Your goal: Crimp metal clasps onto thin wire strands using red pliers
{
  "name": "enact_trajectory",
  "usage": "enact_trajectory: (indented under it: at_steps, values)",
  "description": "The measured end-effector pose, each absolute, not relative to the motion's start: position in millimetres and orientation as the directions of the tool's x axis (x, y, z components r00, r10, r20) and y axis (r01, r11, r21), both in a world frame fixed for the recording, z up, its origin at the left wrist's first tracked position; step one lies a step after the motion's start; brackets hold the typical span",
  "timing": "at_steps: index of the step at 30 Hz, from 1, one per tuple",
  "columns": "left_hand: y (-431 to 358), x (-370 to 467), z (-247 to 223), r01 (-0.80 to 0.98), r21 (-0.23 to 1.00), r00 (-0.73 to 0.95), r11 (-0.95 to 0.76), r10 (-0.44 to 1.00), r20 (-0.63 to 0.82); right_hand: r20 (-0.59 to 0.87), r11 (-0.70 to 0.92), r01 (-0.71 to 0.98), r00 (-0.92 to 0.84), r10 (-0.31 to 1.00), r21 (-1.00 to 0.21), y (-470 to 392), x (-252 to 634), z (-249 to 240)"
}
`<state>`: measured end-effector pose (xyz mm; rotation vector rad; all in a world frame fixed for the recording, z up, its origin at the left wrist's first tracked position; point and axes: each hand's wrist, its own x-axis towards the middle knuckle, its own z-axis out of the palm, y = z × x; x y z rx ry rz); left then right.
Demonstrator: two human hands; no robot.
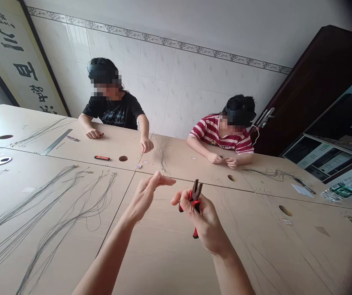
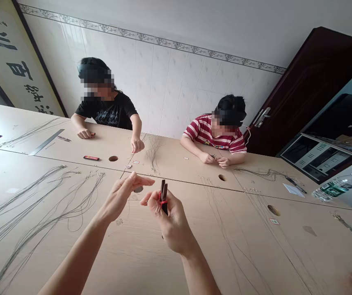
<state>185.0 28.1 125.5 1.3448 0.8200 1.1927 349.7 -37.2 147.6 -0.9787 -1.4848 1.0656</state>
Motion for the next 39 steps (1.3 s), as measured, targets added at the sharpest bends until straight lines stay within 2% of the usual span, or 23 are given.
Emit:
enact_trajectory:
  at_steps: [4,8,12,20,24,29,35,39]
  values:
    - [23.8,192.4,125.0,-0.113,0.986,0.375,-0.125,0.913,0.159,0.317,0.321,0.008,-0.134,0.939,-0.947,-30.6,352.8,153.1]
    - [26.0,195.1,119.3,-0.091,0.987,0.413,-0.131,0.897,0.157,0.316,0.312,-0.055,-0.085,0.945,-0.948,-23.6,356.9,149.2]
    - [26.4,194.7,115.7,-0.024,0.994,0.578,-0.106,0.81,0.101,0.296,0.294,-0.076,-0.015,0.955,-0.953,-16.6,361.2,142.2]
    - [21.2,190.4,118.0,-0.124,0.977,0.813,0.172,0.582,0.001,0.268,0.271,-0.068,0.041,0.962,-0.96,-10.5,363.5,140.1]
    - [19.0,192.3,115.0,-0.21,0.924,0.914,0.318,0.401,0.07,0.279,0.283,-0.064,0.058,0.958,-0.957,-7.7,361.4,139.7]
    - [11.3,203.9,111.0,-0.282,0.824,0.955,0.492,0.226,0.192,0.276,0.282,-0.067,0.082,0.958,-0.957,-5.3,354.5,135.8]
    - [-11.6,216.9,117.1,-0.348,0.598,0.931,0.722,0.194,0.308,0.296,0.297,-0.001,0.078,0.952,-0.955,-6.6,346.6,132.4]
    - [-24.0,223.2,117.9,-0.341,0.571,0.93,0.746,0.18,0.321,0.302,0.299,0.044,0.09,0.949,-0.953,-7.4,341.5,129.9]
